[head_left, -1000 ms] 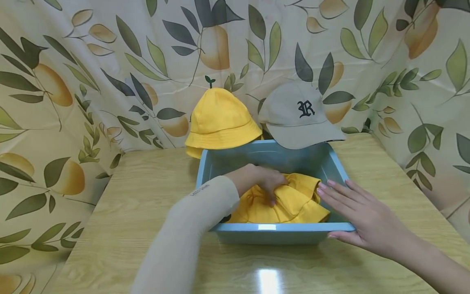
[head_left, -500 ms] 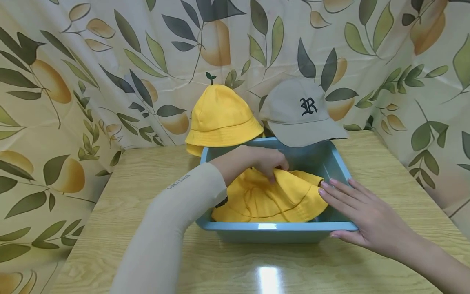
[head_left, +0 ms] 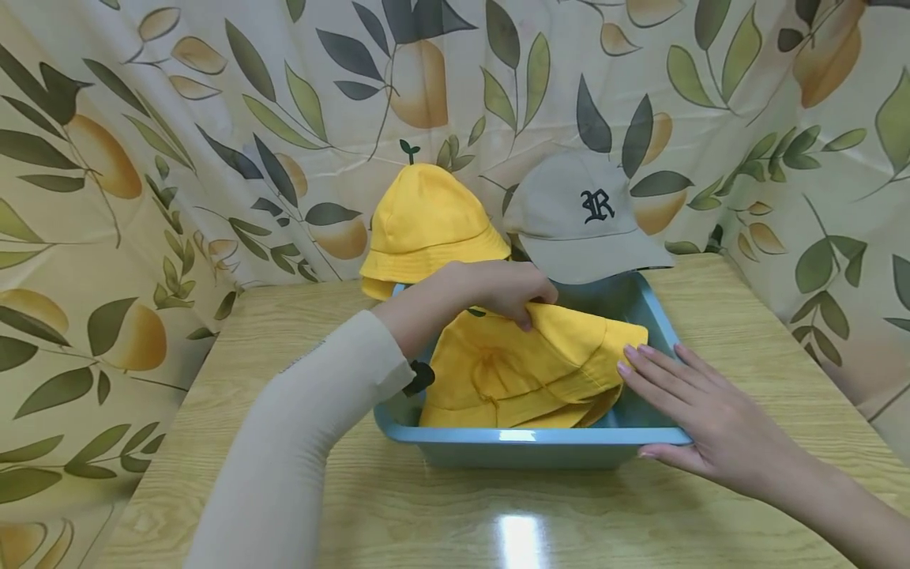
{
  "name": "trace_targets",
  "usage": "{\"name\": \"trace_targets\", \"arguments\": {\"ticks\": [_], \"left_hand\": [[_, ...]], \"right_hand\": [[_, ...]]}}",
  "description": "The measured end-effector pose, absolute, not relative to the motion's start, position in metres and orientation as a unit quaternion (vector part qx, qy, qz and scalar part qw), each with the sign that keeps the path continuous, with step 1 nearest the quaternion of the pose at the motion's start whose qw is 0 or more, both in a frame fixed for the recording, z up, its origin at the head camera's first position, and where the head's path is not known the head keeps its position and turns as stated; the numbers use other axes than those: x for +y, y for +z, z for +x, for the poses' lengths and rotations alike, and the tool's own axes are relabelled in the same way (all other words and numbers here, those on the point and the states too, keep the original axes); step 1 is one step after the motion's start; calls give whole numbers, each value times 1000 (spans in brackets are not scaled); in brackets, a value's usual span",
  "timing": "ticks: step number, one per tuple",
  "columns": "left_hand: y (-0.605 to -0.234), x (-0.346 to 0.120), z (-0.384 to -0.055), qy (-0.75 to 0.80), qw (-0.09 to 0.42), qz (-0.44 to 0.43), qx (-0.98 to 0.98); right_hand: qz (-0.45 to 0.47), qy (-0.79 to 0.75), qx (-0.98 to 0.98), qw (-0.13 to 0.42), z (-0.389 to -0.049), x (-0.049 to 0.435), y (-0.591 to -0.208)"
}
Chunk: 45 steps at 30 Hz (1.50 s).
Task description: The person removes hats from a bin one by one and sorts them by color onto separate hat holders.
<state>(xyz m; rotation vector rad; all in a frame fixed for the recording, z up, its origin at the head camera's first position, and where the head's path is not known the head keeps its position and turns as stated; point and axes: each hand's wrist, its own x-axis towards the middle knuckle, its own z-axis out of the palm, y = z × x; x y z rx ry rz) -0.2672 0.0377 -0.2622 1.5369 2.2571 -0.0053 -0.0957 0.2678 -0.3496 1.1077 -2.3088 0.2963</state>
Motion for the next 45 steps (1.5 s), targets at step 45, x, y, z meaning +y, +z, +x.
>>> {"name": "trace_targets", "arguments": {"ticks": [45], "left_hand": [[-201,-66,-247,312,-82,560,763]], "right_hand": [[412,229,-810,349,-139,215,-241]]}}
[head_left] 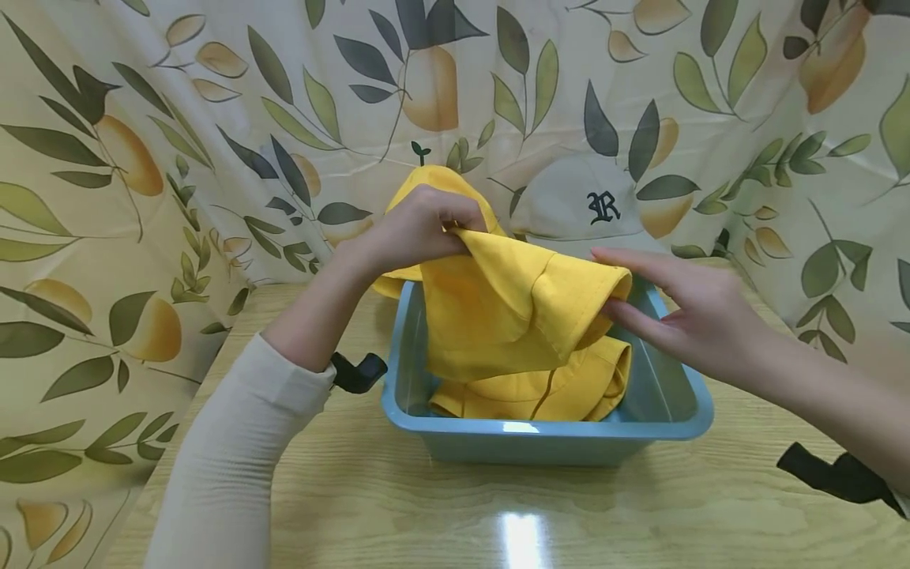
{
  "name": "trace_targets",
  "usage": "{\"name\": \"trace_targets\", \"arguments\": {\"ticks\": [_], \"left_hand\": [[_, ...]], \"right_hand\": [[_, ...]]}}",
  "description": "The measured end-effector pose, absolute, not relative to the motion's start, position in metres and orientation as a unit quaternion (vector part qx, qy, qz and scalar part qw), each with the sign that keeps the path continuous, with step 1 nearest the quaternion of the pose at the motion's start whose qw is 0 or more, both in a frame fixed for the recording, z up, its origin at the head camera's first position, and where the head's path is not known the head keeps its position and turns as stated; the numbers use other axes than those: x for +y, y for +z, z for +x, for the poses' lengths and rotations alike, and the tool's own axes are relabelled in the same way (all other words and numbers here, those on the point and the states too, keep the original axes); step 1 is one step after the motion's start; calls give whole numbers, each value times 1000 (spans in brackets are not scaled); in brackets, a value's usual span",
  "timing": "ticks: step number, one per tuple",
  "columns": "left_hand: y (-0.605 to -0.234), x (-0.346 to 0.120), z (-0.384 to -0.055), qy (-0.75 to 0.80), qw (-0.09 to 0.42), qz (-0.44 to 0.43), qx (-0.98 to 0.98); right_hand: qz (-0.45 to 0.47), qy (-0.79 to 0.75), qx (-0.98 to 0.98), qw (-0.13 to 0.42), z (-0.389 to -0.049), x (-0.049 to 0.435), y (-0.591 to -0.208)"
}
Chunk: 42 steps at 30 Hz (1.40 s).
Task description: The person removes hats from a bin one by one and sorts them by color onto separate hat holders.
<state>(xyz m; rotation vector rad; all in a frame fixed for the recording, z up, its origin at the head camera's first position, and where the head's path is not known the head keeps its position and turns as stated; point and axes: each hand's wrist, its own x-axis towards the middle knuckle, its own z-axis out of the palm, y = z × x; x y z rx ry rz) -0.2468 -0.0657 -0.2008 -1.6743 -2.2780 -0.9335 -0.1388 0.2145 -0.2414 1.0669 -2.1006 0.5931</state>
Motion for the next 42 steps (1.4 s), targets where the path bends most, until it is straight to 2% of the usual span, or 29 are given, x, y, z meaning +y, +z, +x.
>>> {"name": "trace_targets", "arguments": {"ticks": [5,7,9,14,16,20,25,30,33,37,42], "left_hand": [[-203,-72,-248,-353,93,-564,-741],[-204,-74,-249,-359,96,-565,-737],[-206,-77,-249,-360,92,-557,-742],[-210,-93,-248,-360,78,-512,-776],[-213,-101,-248,-365,99,-506,-775],[-223,-114,-243,-358,181,-516,-757],[-237,-121,-224,-343,266,-481,-762],[-257,-113,-192,-415,357,-392,-739],[-270,-99,-173,-450,387,-357,-721],[-280,-75,-156,-464,363,-353,-727],[-281,-55,-153,-461,346,-337,-744]], "right_hand": [[386,237,-853,260,-143,209,-257],[373,248,-861,240,-145,205,-263],[371,264,-855,249,-149,200,-265],[397,287,-813,314,-161,184,-257],[399,289,-803,337,-166,176,-250],[376,283,-801,370,-175,165,-232],[317,297,-835,337,-183,158,-205],[279,295,-845,348,-190,149,-189],[260,293,-853,344,-192,142,-179],[242,296,-865,326,-192,131,-168],[241,326,-862,303,-188,118,-162]]}}
